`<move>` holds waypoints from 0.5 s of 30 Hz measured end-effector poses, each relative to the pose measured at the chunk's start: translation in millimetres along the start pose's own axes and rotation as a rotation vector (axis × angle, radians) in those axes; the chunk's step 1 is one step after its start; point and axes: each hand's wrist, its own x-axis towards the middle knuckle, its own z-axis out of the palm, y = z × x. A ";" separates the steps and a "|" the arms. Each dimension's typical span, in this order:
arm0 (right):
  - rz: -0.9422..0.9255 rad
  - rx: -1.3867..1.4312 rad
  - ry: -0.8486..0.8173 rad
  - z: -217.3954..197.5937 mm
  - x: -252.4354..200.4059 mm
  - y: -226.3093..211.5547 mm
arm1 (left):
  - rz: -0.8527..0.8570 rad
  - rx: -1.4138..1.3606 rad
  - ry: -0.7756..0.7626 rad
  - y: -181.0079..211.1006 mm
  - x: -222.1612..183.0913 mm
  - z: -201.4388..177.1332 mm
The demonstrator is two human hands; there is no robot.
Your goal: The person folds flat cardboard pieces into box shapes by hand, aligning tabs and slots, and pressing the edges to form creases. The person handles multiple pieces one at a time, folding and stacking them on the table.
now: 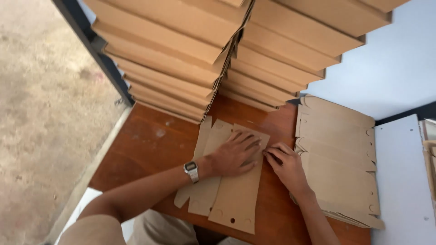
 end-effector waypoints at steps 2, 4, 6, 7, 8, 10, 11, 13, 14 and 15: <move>0.020 0.003 0.043 -0.9 2.8 9.1 | -0.006 -0.017 -0.062 2.6 0.2 -1.7; 0.046 0.008 0.087 2.6 6.1 11.7 | -0.010 -0.035 -0.129 4.1 -1.7 -8.3; 0.044 -0.046 0.111 5.2 4.8 12.6 | -0.042 -0.072 -0.165 9.4 -1.0 -13.2; 0.063 -0.055 0.121 6.8 4.4 13.3 | -0.020 -0.077 -0.171 6.4 -0.4 -9.5; 0.069 -0.049 0.143 8.0 4.7 15.1 | -0.026 -0.071 -0.145 4.6 -0.6 -4.3; 0.085 -0.053 0.162 9.2 4.4 16.0 | -0.023 -0.077 -0.119 2.6 -1.2 3.4; 0.081 -0.024 0.174 8.3 4.1 14.9 | -0.017 -0.062 -0.087 2.6 -1.0 5.3; 0.075 -0.002 0.191 7.3 3.2 12.4 | -0.006 -0.045 -0.049 2.5 0.3 7.8; 0.074 0.001 0.170 7.5 3.3 10.4 | -0.012 -0.041 -0.048 2.5 0.3 8.1; 0.073 0.004 0.148 7.7 3.0 7.7 | -0.018 -0.038 -0.047 2.9 -0.3 8.1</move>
